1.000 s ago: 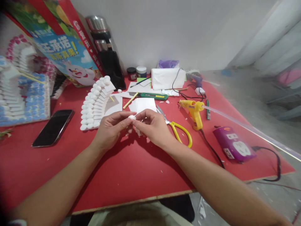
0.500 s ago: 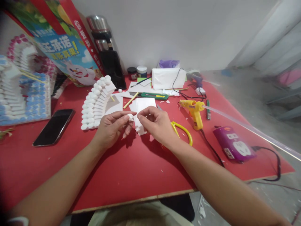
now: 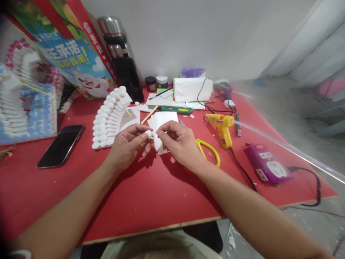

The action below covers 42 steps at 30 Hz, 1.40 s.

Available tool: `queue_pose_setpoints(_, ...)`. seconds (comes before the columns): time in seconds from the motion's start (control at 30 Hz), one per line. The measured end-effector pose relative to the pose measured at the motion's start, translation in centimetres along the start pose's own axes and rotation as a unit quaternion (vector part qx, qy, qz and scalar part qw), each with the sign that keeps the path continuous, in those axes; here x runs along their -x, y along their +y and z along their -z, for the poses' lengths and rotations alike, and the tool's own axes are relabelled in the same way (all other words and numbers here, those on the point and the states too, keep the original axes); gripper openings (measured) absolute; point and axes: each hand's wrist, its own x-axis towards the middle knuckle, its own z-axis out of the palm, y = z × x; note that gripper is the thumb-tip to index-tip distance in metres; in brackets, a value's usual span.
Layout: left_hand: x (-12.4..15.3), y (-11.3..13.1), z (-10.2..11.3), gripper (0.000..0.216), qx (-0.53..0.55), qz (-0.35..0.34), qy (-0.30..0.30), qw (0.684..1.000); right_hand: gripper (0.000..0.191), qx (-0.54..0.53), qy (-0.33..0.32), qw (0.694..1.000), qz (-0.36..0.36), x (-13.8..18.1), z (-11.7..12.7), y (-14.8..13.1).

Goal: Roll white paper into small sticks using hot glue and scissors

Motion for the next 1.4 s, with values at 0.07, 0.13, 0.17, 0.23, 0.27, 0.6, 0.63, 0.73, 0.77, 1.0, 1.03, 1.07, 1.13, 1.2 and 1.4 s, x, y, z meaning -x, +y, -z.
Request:
queue_pose_setpoints(0.07,0.0,-0.1,0.0,0.019,-0.009,-0.012,-0.002,1.000,0.012,0.012,0.001,1.000,0.010,0.0,-0.1,-0.1)
queue_pose_setpoints(0.13,0.1,-0.2,0.0,0.020,-0.017,-0.019,-0.005,1.000,0.012,0.022,-0.001,1.000,0.017,0.1,-0.2,-0.1)
queue_pose_setpoints(0.17,0.1,-0.2,0.0,0.020,-0.021,-0.021,-0.007,1.000,0.011,0.031,-0.001,0.999,0.021,0.1,-0.3,-0.1)
queue_pose_setpoints(0.23,0.1,-0.2,0.0,0.021,-0.029,-0.024,-0.007,0.999,0.010,0.056,-0.001,0.998,0.037,0.2,-0.3,0.1)
queue_pose_setpoints(0.27,0.1,-0.1,-0.1,0.021,-0.033,-0.024,-0.006,0.999,0.010,0.068,0.001,0.997,0.048,0.2,-0.4,0.2)
queue_pose_setpoints(0.6,0.1,0.2,-0.5,0.026,-0.077,-0.005,0.007,0.997,0.008,0.169,0.010,0.980,0.100,0.5,-0.5,0.9)
queue_pose_setpoints(0.63,0.2,0.2,-0.5,0.026,-0.079,-0.002,0.008,0.997,0.008,0.179,0.010,0.978,0.105,0.5,-0.5,0.9)
queue_pose_setpoints(0.73,0.2,0.2,-0.5,0.027,-0.079,0.004,0.011,0.997,0.009,0.219,0.016,0.966,0.137,0.4,-0.4,0.9)
queue_pose_setpoints(0.77,0.2,0.2,-0.5,0.026,-0.077,0.007,0.011,0.997,0.009,0.230,0.018,0.962,0.145,0.4,-0.3,0.9)
queue_pose_setpoints(1.0,-0.1,-0.2,-0.1,0.017,0.002,0.068,-0.029,0.997,0.023,0.044,-0.016,0.998,-0.043,0.1,-0.5,0.6)
queue_pose_setpoints(1.03,-0.2,-0.2,0.0,0.015,0.014,0.074,-0.030,0.997,0.024,0.013,-0.021,0.998,-0.061,0.0,-0.5,0.5)
queue_pose_setpoints(1.07,-0.2,-0.2,0.0,0.014,0.025,0.079,-0.030,0.996,0.024,-0.011,-0.025,0.997,-0.073,-0.1,-0.5,0.4)
queue_pose_setpoints(1.13,-0.3,-0.2,0.0,0.013,0.043,0.089,-0.029,0.995,0.024,-0.047,-0.025,0.995,-0.089,-0.2,-0.4,0.2)
queue_pose_setpoints(1.2,-0.3,0.0,-0.1,0.013,0.055,0.098,-0.025,0.993,0.022,-0.070,-0.017,0.993,-0.091,-0.3,-0.1,0.2)
queue_pose_setpoints(1.4,-0.4,0.0,0.0,0.015,0.090,0.112,-0.002,0.990,0.031,-0.121,0.029,0.990,-0.070,-0.7,0.4,0.8)
